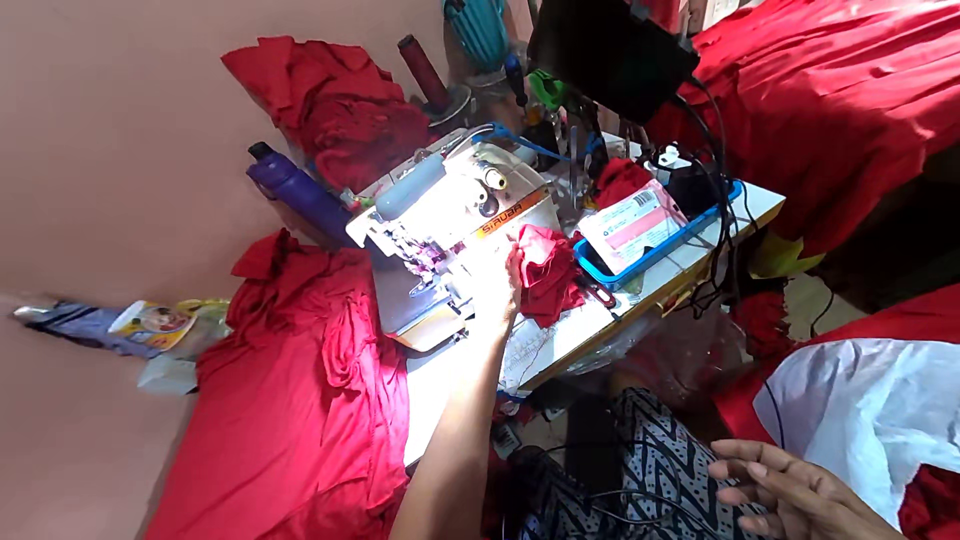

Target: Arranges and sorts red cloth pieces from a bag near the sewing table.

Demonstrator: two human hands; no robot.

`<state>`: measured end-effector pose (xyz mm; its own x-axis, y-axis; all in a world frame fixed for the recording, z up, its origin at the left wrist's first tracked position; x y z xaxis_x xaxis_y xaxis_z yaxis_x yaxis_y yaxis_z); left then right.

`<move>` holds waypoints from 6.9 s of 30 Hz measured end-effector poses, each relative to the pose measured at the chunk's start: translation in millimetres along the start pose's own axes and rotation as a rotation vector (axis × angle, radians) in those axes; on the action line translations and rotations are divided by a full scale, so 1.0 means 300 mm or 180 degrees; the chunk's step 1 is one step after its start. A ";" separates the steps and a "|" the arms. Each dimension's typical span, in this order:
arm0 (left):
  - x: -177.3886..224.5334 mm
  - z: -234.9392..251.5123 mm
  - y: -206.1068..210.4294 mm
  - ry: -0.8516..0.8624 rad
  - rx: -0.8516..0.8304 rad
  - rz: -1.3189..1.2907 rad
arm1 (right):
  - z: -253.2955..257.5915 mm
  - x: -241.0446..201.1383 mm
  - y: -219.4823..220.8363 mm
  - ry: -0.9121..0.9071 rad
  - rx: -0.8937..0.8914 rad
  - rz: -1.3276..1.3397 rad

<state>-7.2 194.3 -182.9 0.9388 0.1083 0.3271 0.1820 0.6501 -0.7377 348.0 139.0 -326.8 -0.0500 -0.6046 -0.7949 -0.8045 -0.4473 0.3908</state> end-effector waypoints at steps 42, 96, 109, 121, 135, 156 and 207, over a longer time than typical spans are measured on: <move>0.330 -0.214 -0.189 -0.0534 -0.0553 -0.2877 | 0.066 -0.166 0.223 -0.1707 -0.0191 -0.0995; 0.299 -0.519 -0.034 -0.1068 -0.0995 -0.4800 | 0.079 -0.195 0.365 -0.2531 -0.0545 -0.1509; 0.306 -0.537 -0.029 -0.0833 -0.1193 -0.5431 | 0.092 -0.203 0.372 -0.2013 -0.0982 -0.0216; 0.338 -0.554 -0.068 -0.0491 -0.1913 -0.4785 | 0.079 -0.257 0.367 -0.2058 -0.1290 0.0434; 0.296 -0.567 -0.058 -0.1481 -0.1359 -0.6131 | 0.046 -0.208 0.409 -0.1446 -0.2352 0.0047; 0.343 -0.549 -0.068 -0.0039 -0.2696 -0.4953 | 0.023 -0.262 0.396 -0.1864 -0.3001 -0.0257; 0.369 -0.457 -0.024 0.0602 0.0485 -0.1099 | -0.270 -0.529 -0.108 -0.2281 0.0196 -0.3614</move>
<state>135.6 98.6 -222.4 0.8700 -0.2661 0.4152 0.4633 0.7294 -0.5033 429.8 196.2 -175.7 0.3764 0.5623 -0.7363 -0.6314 -0.4258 -0.6481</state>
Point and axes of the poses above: each hand's wrist, its own z-axis towards the middle knuckle, its own y-axis out of the palm, x = y × z, the point moved 8 cm from there along z, towards the middle knuckle, and after that the axes turned 3 degrees about x, right-handed, at the moved point
